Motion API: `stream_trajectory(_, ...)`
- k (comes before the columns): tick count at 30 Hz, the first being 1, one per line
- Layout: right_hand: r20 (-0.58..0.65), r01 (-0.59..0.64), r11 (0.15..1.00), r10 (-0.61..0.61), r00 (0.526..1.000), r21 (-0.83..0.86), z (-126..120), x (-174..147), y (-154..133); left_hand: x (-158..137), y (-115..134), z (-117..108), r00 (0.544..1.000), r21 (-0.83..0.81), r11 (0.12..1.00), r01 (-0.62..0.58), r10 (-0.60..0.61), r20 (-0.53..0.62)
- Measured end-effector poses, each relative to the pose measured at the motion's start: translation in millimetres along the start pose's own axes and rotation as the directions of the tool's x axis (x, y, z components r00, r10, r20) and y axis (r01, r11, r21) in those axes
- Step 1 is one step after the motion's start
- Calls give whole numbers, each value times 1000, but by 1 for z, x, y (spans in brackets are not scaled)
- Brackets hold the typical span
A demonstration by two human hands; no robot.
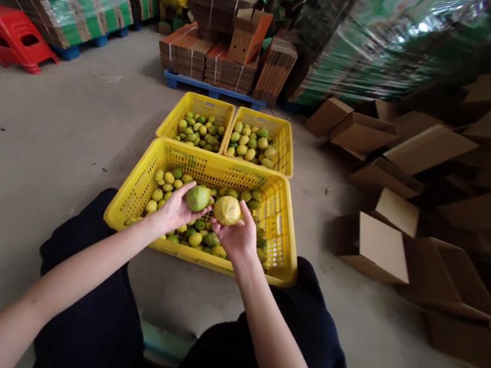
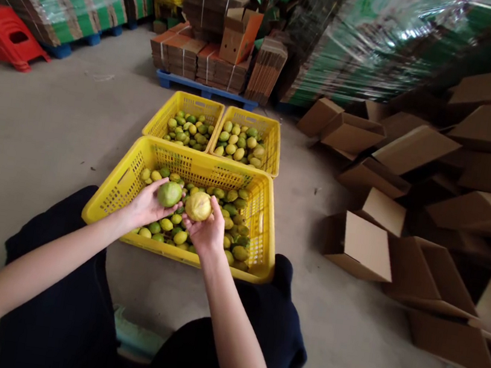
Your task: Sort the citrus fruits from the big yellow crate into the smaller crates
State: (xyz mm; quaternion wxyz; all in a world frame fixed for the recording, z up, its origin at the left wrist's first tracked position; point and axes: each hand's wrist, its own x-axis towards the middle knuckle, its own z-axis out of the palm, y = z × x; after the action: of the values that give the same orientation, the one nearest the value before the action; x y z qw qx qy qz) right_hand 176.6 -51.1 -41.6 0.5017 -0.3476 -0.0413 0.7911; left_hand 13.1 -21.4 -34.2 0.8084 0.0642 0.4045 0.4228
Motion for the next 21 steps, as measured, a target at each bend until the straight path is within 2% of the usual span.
stream_trajectory(2,16,118,992,-117,993,-35,0,0,-1,0,-3,0,979,49,983,-179,173,103)
stream_trajectory(5,47,354,925,-351,935,-141,1,0,-2,1,-5,-1,881,157,876,-457,421,217)
stream_trajectory(7,77,475,849,-471,879,-233,2,-1,-3,-1,-5,-3,832,232,802,-550,501,239)
stream_trajectory(8,93,520,808,-516,851,-276,2,-2,-3,-3,-4,-4,822,265,780,-567,516,240)
stream_trajectory(11,160,602,710,-590,792,-365,4,-7,-4,-6,1,-7,831,318,770,-554,487,268)
stream_trajectory(13,193,611,694,-587,787,-382,5,-9,-5,-6,4,-8,841,285,797,-532,458,289)
stream_trajectory(15,178,587,729,-564,807,-353,5,-10,-6,-3,6,-8,865,218,850,-479,415,282)
stream_trajectory(18,136,494,826,-475,869,-272,4,-8,-8,3,7,-7,922,96,929,-357,334,196)
stream_trajectory(21,166,393,896,-364,917,-206,-1,-4,-9,3,7,-5,968,29,974,-224,219,122)
